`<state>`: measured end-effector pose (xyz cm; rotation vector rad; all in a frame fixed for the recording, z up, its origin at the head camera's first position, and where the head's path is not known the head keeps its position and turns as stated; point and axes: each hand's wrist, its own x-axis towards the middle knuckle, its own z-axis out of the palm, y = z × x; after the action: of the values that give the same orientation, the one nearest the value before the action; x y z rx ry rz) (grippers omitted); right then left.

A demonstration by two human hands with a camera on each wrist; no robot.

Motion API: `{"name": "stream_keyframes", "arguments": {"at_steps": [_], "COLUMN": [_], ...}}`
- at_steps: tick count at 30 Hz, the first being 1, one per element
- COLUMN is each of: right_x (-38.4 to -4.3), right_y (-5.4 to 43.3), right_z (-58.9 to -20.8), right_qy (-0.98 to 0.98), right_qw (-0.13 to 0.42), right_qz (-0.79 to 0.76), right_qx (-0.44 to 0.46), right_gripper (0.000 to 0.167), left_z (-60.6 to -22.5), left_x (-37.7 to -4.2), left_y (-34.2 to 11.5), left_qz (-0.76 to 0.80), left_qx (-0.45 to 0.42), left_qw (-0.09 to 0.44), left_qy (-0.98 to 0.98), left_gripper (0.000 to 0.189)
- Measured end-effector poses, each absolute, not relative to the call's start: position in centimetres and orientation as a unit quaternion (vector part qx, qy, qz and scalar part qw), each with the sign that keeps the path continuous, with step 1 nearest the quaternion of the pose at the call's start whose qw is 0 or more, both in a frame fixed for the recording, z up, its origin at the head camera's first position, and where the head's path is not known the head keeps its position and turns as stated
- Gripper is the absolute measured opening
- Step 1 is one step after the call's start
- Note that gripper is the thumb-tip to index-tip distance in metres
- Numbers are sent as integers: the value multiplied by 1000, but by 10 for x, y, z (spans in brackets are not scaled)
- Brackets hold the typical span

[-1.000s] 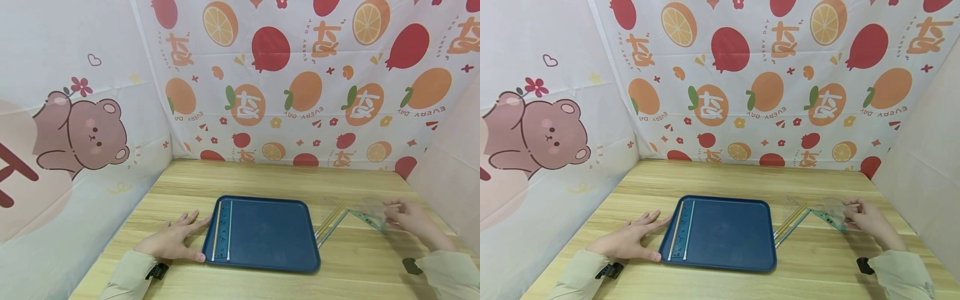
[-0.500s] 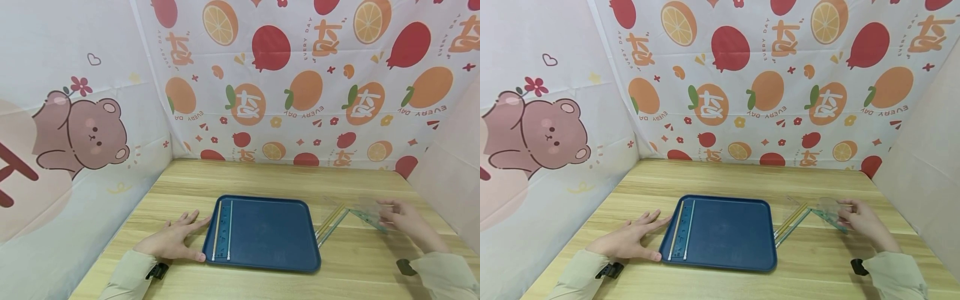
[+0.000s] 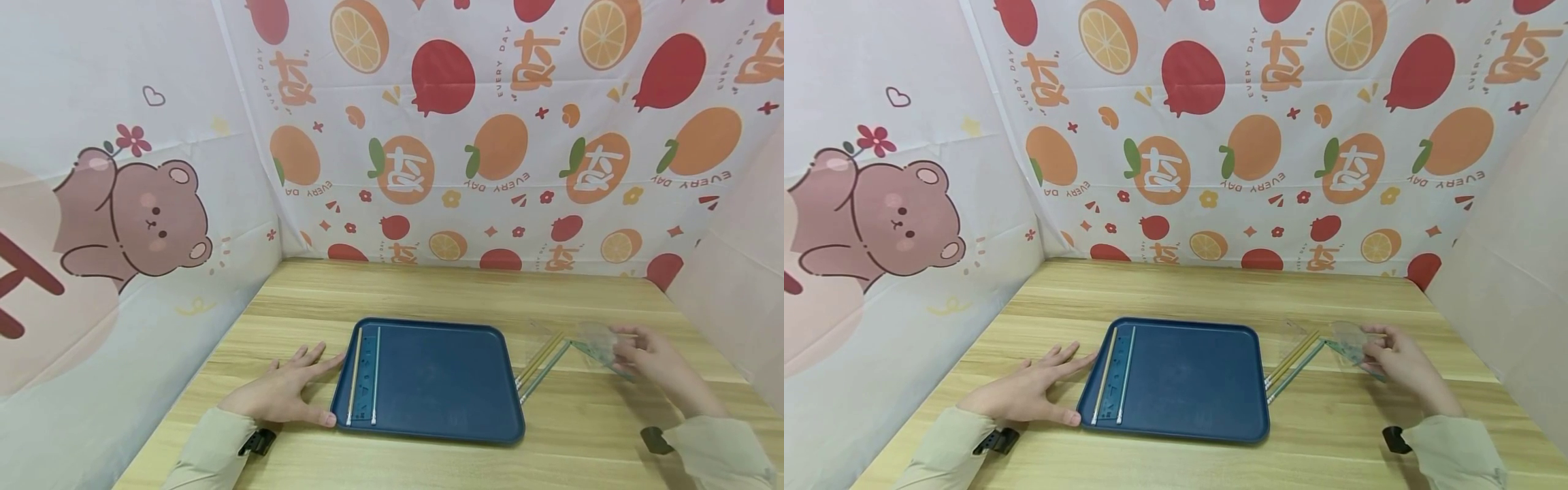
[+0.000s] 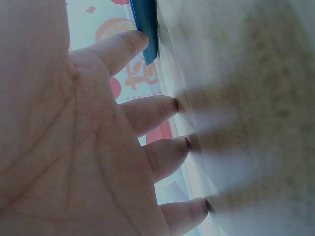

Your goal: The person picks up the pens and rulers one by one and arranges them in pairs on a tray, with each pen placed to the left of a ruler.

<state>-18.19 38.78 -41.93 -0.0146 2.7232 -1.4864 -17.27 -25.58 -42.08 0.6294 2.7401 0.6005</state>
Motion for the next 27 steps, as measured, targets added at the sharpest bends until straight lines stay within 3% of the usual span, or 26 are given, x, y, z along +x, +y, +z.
{"name": "stream_keyframes", "arguments": {"at_steps": [27], "right_x": [-181], "right_y": [374], "right_z": [-415], "right_qy": [865], "right_qw": [18], "right_qz": [-501], "right_qx": [10], "right_gripper": [55], "left_z": [-419], "left_x": [-167], "left_y": [-253], "left_qz": [212], "left_qx": [216], "left_qw": [136], "left_qy": [943], "left_gripper": [107]}}
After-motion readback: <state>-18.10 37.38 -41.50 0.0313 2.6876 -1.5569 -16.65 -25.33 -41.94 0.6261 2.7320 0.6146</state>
